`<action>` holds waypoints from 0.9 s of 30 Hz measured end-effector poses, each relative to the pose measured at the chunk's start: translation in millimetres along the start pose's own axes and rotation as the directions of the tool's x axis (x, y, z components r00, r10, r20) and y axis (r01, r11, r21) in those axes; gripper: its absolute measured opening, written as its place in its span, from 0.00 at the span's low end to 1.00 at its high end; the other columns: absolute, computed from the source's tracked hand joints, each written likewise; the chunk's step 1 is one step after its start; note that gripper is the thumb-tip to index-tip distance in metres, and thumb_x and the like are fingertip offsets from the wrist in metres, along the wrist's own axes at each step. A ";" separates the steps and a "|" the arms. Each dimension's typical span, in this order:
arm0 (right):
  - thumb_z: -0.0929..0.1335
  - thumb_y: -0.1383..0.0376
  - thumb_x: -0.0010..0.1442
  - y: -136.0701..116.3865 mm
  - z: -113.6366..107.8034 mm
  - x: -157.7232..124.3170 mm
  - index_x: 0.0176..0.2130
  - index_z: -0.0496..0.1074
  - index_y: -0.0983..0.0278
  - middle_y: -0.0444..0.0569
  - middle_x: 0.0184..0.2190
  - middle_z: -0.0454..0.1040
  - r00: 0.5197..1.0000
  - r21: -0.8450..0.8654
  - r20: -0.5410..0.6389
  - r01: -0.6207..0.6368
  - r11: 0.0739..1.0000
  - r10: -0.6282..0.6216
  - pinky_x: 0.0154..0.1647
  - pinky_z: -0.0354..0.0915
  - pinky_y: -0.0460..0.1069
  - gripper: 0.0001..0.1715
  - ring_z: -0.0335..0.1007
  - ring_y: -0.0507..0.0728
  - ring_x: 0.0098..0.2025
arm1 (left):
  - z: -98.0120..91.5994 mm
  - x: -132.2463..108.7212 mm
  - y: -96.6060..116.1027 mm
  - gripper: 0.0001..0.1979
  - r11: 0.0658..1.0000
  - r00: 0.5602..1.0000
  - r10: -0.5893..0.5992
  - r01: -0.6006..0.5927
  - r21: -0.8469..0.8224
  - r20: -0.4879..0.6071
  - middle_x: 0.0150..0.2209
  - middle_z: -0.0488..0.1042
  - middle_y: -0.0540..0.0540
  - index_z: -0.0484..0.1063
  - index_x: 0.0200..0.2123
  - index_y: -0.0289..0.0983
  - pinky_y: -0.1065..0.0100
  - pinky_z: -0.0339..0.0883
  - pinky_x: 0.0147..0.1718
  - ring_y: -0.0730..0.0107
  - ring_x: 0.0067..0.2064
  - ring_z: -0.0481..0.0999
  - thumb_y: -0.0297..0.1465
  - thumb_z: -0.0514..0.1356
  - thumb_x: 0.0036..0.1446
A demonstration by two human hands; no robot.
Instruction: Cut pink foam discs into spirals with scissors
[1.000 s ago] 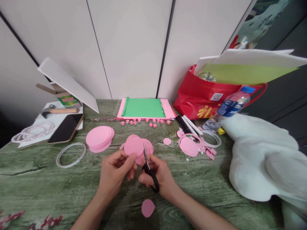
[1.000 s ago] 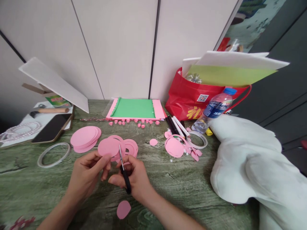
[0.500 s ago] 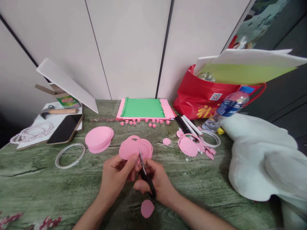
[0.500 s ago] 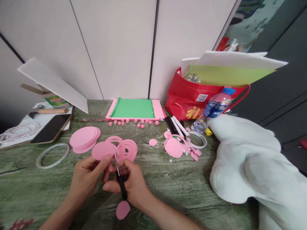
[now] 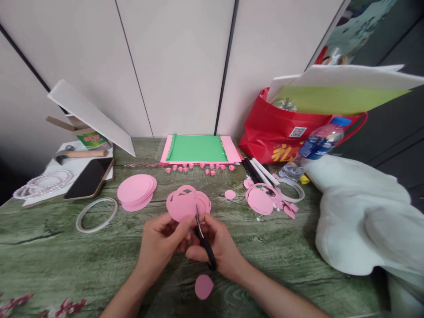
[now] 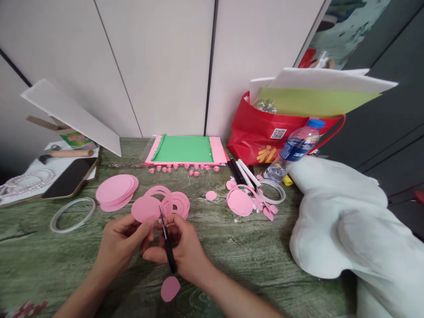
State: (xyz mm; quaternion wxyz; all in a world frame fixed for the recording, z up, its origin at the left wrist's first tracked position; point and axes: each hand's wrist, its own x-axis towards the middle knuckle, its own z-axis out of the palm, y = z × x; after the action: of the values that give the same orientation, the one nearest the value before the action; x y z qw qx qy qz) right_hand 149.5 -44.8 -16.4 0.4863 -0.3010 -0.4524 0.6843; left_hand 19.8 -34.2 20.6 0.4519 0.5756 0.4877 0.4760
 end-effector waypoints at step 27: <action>0.78 0.58 0.32 1.5 -2.1 -1.0 0.27 0.63 0.64 0.34 0.14 0.64 0.995 -0.072 -0.063 -0.082 0.994 0.077 0.15 0.50 0.41 0.27 0.52 0.45 0.15 | -5.1 -0.3 -6.1 0.12 0.997 0.996 0.077 -0.077 0.018 -0.039 0.12 0.66 0.55 0.68 0.18 0.36 0.78 0.56 0.14 0.80 0.13 0.62 0.32 0.59 0.52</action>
State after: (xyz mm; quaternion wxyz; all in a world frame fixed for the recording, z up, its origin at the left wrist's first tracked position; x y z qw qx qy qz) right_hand 151.0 -45.2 -18.6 0.4605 -0.3570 -0.4505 0.6764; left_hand 13.9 -33.5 15.2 0.4188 0.5882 0.4779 0.5002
